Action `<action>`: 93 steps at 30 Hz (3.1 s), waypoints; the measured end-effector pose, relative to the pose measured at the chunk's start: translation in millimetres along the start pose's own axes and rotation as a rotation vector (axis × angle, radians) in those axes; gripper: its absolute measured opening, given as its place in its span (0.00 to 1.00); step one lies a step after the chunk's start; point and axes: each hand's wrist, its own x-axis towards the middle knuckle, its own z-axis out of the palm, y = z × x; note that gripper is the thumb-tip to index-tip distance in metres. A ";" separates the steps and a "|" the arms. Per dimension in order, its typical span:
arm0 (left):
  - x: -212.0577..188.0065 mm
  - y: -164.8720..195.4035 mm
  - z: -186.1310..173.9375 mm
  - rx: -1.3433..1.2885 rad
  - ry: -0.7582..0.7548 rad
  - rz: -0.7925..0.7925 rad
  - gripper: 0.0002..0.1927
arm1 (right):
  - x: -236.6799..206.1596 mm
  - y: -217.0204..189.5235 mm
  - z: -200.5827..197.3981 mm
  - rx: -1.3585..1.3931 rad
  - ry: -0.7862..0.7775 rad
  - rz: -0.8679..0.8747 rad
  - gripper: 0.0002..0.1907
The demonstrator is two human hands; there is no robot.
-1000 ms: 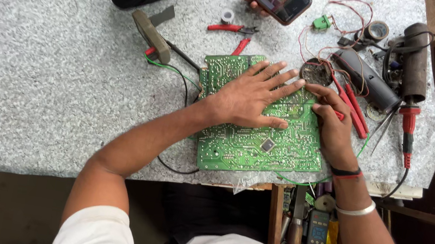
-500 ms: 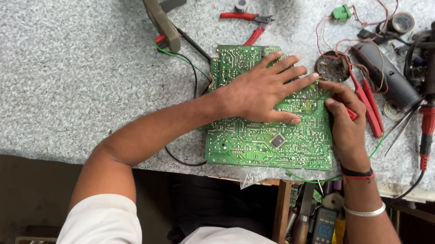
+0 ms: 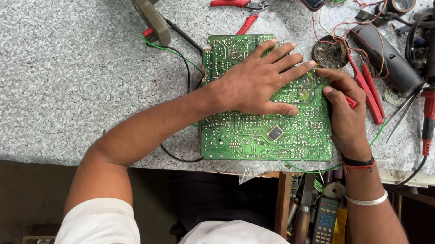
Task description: The person holds a green circuit board on the workbench and solders components on it with a soldering iron, steadying the board with the other hand. They then pick up an electric iron, hold it, and work on its plug and cord near the power strip.
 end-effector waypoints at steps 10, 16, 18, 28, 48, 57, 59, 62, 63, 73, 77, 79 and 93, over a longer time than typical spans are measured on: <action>-0.5 -1.3 1.8 0.006 0.010 0.006 0.52 | 0.6 -0.8 0.0 0.006 -0.013 -0.015 0.19; 3.2 -2.5 2.9 -0.029 -0.019 0.007 0.53 | -0.1 -1.2 -0.5 0.007 -0.013 -0.010 0.20; 3.1 -2.9 2.4 -0.033 0.003 0.013 0.53 | 0.1 -1.4 -1.1 0.017 -0.021 -0.014 0.19; 1.8 -2.9 1.7 -0.158 -0.064 -0.068 0.62 | 0.5 -2.0 -1.5 0.054 -0.032 0.015 0.19; -1.9 -3.7 -12.5 -0.134 0.138 0.071 0.42 | 0.3 0.0 0.0 0.019 0.013 0.031 0.18; 1.3 -3.7 -4.1 -0.137 0.137 0.065 0.41 | -1.0 21.2 -7.3 0.276 0.199 -0.027 0.49; 2.0 -3.5 -3.0 -0.130 0.132 0.068 0.41 | -1.3 28.5 -12.7 0.281 0.234 -0.082 0.51; 1.7 -3.5 -1.9 -0.134 0.144 0.070 0.41 | -2.2 38.4 -19.6 0.359 0.300 -0.124 0.52; 1.5 -3.6 -1.5 -0.136 0.138 0.067 0.41 | -3.0 40.8 -21.7 0.398 0.325 -0.129 0.52; 1.0 -4.8 2.2 -0.144 0.194 0.094 0.42 | -6.9 45.8 -34.8 0.349 0.491 -0.155 0.52; -1.6 -4.4 1.2 -0.145 0.179 0.083 0.42 | -8.1 44.5 -40.3 0.403 0.474 -0.163 0.47; -2.2 -4.5 0.5 -0.155 0.176 0.089 0.42 | -7.0 42.6 -42.8 0.456 0.502 -0.167 0.45; -0.6 -2.4 -1.6 -0.136 0.180 0.090 0.45 | -2.2 10.1 -17.1 -0.419 0.196 -0.305 0.09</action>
